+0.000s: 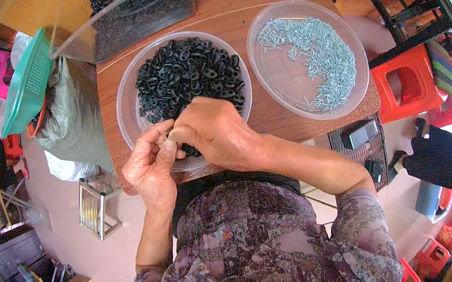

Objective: The person assembles plastic cord locks by hand, picking metal springs from a tray and plastic pieces from a bowl and fitting them together.

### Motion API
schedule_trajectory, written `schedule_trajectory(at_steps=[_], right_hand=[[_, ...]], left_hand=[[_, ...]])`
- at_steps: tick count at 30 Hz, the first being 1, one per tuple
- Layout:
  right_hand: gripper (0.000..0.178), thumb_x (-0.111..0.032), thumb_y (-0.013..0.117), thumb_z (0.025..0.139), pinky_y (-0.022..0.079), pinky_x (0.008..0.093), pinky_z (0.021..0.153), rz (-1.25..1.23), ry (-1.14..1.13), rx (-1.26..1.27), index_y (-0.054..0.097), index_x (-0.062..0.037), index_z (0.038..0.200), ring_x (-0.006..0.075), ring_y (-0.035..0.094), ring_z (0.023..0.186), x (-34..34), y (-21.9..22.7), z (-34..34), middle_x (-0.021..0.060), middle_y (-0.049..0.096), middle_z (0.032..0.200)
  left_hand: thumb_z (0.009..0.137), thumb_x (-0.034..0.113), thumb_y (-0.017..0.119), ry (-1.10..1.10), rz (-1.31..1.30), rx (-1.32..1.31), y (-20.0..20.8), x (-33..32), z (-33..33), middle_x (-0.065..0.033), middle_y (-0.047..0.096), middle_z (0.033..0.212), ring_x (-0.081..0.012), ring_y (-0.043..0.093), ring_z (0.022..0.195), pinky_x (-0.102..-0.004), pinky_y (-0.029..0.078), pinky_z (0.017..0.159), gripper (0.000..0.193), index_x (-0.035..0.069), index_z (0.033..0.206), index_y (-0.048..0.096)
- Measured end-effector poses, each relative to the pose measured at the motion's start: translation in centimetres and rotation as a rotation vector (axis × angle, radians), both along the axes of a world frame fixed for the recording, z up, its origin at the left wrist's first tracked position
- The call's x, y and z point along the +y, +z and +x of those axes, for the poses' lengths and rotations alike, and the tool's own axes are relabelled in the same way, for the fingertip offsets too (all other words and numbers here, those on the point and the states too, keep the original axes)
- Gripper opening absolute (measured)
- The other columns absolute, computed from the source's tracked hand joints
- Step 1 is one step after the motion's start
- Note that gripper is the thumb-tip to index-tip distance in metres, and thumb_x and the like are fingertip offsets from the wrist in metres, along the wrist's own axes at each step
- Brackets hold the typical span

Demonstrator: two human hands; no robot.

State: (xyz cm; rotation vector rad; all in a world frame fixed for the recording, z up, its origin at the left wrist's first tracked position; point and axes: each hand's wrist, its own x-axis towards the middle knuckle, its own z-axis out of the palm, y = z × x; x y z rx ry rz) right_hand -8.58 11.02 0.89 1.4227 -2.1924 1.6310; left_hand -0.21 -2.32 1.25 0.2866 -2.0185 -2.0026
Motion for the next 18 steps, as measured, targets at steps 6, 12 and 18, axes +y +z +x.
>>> schedule_trajectory(at_steps=[6, 12, 18], right_hand=[[0.014, -0.003, 0.062, 0.073, 0.044, 0.0368, 0.063, 0.199, -0.296, 0.229, 0.060, -0.0022, 0.087, 0.0287, 0.054, 0.072, -0.1, 1.1, -4.5, 0.0117, 0.055, 0.076], [0.018, 0.004, 0.054, 0.062, 0.040, 0.0380, 0.060, 0.348, -0.182, 0.561, 0.060, -0.0034, 0.077, 0.0280, 0.047, 0.073, -1.7, 0.7, -7.5, 0.0099, 0.049, 0.072], [0.010, 0.001, 0.056, 0.061, 0.040, 0.0386, 0.062, 0.368, -0.142, 0.620, 0.058, -0.0024, 0.071, 0.0299, 0.048, 0.074, -2.0, 0.3, -7.8, 0.0119, 0.050, 0.073]], left_hand=[[0.081, 0.000, 0.057, 0.025, -0.002, -0.017, -0.3, -0.9, -0.3, -0.0029, 0.055, 0.082, -0.0074, 0.053, 0.064, -0.0176, 0.044, 0.060, 0.019, -0.003, 0.100, 0.060], [0.081, -0.001, 0.058, 0.058, 0.144, 0.016, -0.2, -0.8, -0.4, -0.0063, 0.059, 0.080, -0.0078, 0.054, 0.063, -0.0175, 0.044, 0.060, 0.018, -0.005, 0.098, 0.060], [0.078, 0.002, 0.061, 0.091, 0.152, -0.004, -0.1, -1.1, -0.5, -0.0095, 0.061, 0.077, -0.0111, 0.055, 0.059, -0.0203, 0.044, 0.059, 0.021, -0.005, 0.098, 0.059]])
